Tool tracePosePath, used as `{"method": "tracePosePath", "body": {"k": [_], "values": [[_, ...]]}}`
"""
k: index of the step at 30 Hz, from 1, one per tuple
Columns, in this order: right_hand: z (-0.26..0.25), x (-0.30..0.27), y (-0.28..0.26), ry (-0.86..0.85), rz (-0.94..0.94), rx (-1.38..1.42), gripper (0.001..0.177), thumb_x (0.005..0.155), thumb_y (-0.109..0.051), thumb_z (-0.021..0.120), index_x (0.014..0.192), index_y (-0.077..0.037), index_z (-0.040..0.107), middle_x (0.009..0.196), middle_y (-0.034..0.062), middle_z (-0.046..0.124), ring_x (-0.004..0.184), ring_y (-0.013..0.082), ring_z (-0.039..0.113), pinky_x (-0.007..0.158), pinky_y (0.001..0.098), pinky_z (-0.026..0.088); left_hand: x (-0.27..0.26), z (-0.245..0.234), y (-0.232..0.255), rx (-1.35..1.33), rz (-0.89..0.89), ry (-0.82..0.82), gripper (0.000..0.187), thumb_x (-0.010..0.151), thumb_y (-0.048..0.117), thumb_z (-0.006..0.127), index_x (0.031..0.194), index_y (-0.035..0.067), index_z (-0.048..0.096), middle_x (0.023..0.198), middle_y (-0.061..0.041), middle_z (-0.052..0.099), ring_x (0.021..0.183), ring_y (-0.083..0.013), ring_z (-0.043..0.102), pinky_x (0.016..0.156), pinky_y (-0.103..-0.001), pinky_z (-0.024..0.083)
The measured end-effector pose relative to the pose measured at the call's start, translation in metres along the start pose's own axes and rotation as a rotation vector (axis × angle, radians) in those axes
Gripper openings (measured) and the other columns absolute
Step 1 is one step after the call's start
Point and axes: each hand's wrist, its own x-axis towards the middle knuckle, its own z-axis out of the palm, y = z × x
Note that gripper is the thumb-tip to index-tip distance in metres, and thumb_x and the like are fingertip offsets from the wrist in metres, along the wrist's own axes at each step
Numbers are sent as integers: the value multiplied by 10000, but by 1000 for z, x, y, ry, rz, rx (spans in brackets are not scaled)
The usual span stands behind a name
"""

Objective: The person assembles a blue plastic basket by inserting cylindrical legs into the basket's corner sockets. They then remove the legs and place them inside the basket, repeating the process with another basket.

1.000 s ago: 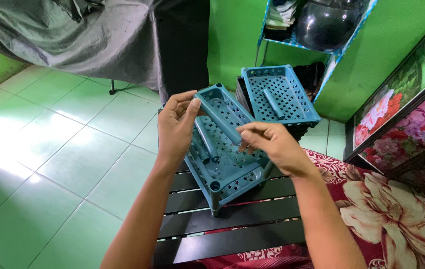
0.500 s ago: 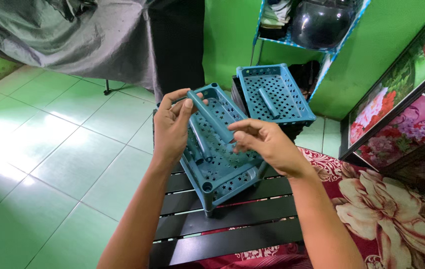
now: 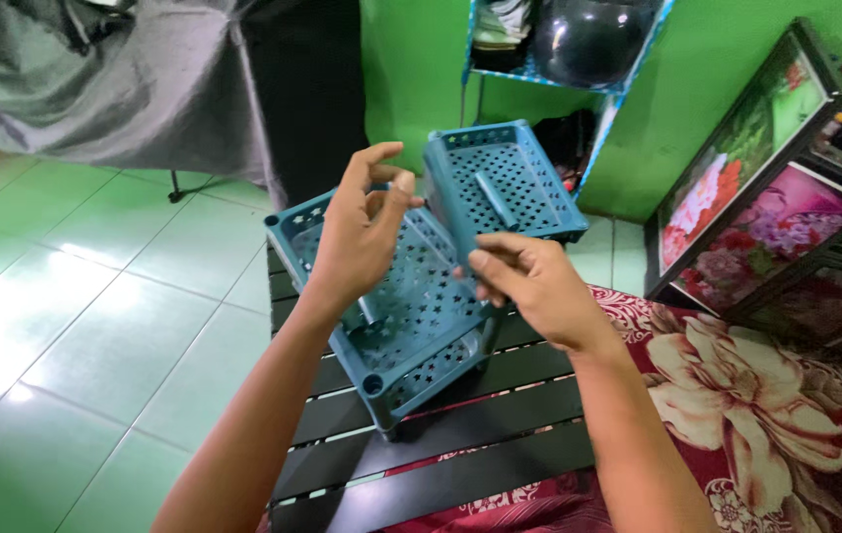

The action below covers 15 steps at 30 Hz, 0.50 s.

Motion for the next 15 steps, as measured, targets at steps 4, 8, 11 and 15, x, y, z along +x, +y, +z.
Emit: {"method": "tracePosePath", "body": {"k": [4,8,11,15], "values": [[-37,2,15,168,-10,90,331,968,-163,663,1205,68,649,970,112,775,766,116,659,686,257,532,6,16,4,175,61,-91,337,1018,217,617,1310,62,553,1116,-96,694,1041,-213,713,849,-355,546],[-64,7,42,312,51,71,318,946,-139,697,1144,108,674,968,132,762,817,167,722,768,287,586,17,25,-4,385,214,-210,267,1029,230,595,1254,86,590,1141,-126,633,1084,-290,663,936,-426,517],[-76,14,61,344,86,41,317,915,-119,718,1138,106,694,954,134,747,816,184,740,786,306,599,26,34,-15,602,181,-272,246,1014,255,549,1207,113,609,1095,-115,609,1086,-309,607,941,-513,417],[-85,29,74,343,148,-71,299,904,-128,723,1099,99,714,925,122,748,802,172,741,767,292,592,30,45,-24,647,164,-306,257,1008,281,526,1196,131,616,1093,-95,605,1095,-299,587,959,-533,383]]}}
